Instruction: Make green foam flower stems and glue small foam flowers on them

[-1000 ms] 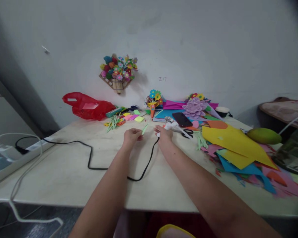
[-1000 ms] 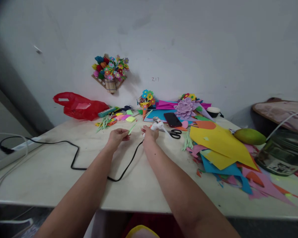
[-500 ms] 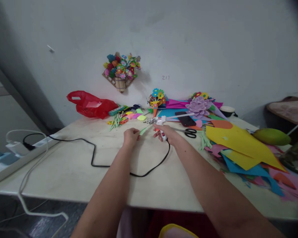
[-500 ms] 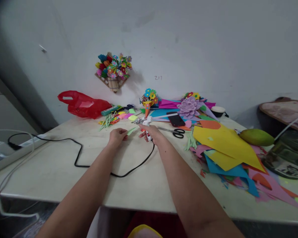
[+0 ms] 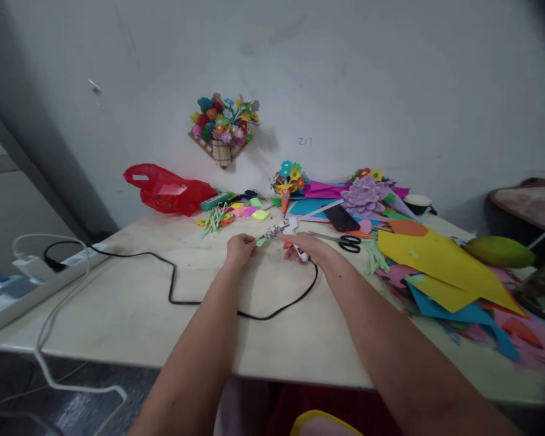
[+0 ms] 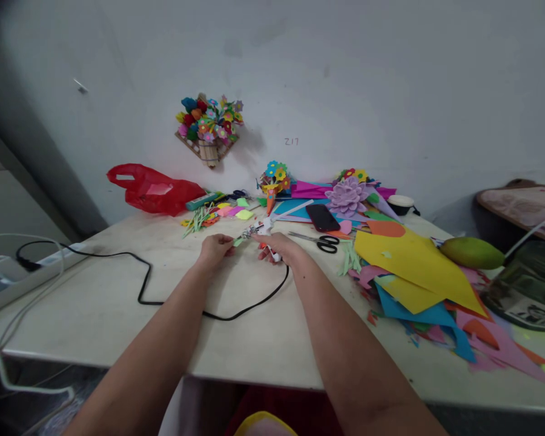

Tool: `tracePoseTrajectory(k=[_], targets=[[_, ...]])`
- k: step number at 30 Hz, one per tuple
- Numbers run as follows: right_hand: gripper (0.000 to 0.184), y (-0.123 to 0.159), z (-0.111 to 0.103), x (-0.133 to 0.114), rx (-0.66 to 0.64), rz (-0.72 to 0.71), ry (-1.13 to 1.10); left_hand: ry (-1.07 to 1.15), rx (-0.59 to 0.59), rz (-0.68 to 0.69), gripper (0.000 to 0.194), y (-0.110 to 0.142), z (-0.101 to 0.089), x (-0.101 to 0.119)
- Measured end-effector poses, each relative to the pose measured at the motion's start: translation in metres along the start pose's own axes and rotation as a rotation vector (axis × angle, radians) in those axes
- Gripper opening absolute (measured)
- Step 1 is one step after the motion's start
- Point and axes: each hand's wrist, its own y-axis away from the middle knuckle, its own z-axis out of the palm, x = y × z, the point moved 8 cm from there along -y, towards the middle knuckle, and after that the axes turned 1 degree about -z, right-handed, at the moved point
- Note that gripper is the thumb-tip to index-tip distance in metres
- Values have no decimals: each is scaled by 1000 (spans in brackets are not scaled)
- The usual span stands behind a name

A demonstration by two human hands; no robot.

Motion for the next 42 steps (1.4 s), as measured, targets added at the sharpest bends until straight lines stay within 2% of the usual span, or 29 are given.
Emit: tracePoseTrajectory(k=[6, 17, 42], targets=[[43, 3, 1, -1, 26, 7, 37, -88, 2, 12, 8, -2, 0, -1], [41, 6, 2, -1, 74, 45, 71, -72, -3, 0, 7, -1, 0, 0], [38, 2, -16, 5, 310, 97, 6, -83, -23, -1, 9, 2, 1, 3]])
